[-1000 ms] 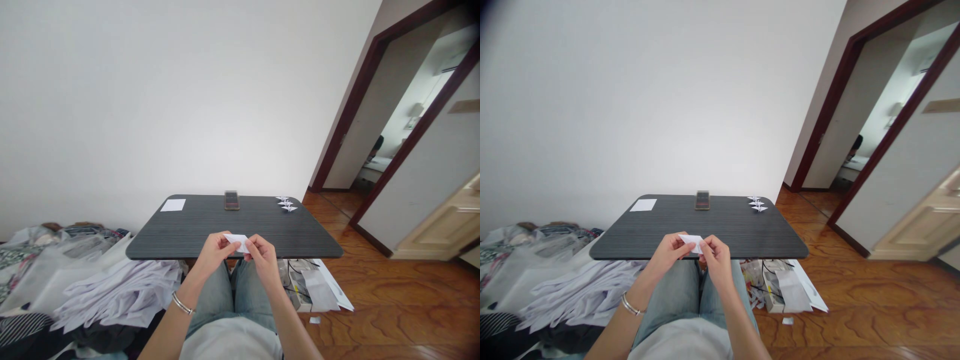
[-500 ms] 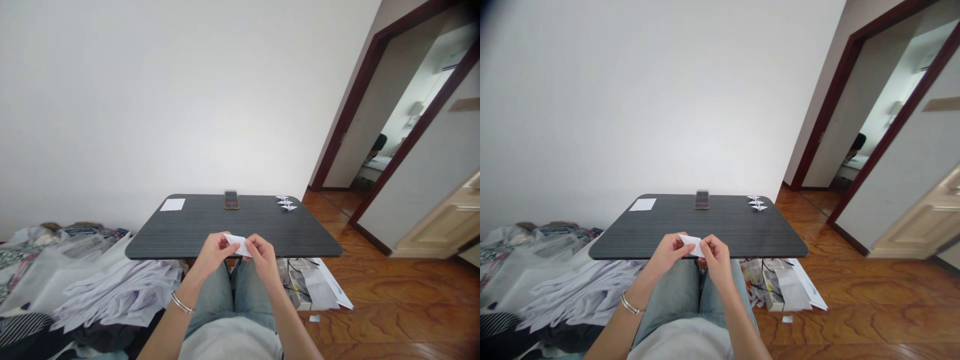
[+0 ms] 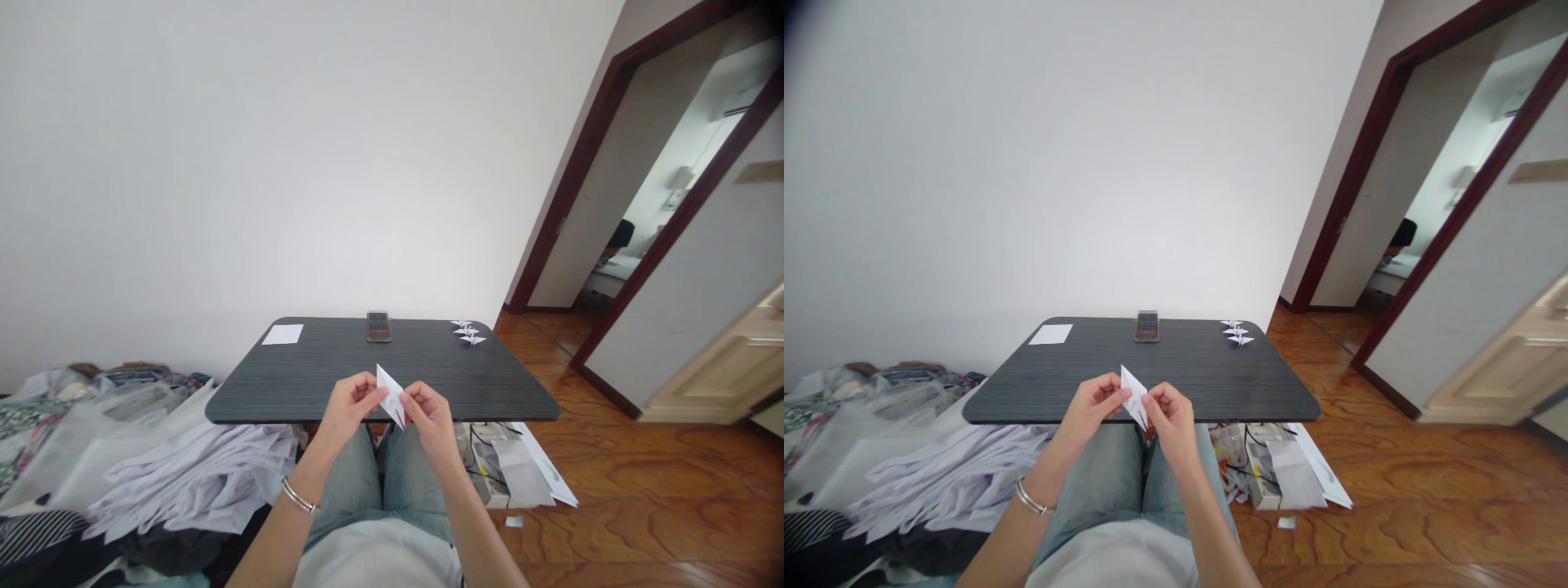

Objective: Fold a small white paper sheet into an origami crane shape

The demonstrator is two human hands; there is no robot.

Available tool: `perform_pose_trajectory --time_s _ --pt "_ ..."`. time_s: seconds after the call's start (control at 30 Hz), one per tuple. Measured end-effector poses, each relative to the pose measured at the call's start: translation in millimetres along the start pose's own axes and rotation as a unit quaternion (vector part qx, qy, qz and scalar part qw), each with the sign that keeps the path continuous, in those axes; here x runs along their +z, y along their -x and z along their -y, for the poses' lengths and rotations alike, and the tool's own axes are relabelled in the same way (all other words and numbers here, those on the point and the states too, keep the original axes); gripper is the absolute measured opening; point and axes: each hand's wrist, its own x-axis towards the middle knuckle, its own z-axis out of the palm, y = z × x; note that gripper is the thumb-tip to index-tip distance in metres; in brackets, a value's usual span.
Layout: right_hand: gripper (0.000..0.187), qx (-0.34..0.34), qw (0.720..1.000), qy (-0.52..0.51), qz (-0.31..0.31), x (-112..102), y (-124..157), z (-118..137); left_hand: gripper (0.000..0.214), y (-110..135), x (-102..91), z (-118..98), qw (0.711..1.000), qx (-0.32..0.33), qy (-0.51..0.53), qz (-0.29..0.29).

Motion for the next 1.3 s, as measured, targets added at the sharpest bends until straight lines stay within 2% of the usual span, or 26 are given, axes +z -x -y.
perform_pose_trajectory --time_s 0.3,0.5,0.73,1.07,1.3 --pt "0.025 0.028 0.999 -0.032 0.016 2 0 -4 0.028 1 2.2 -3 1.0 -0.005 0.001 -0.003" --pt "0.024 0.012 0.999 -0.034 -0.032 0 -2 -6 0.028 2 1.9 3 0.998 0.004 0.02 -0.063" --pt "0.019 -0.013 0.997 -0.028 -0.076 4 -1 -4 0.021 7 8.4 1 0.999 0.035 -0.037 -0.011" --pt "0.012 -0.038 0.997 -0.023 -0.067 8 1 -2 0.018 7 10.3 2 0.997 0.024 -0.042 -0.052" --pt "0.01 -0.052 0.998 -0.019 -0.041 8 1 0 0.019 6 9.4 4 0.997 0.036 -0.037 -0.054"
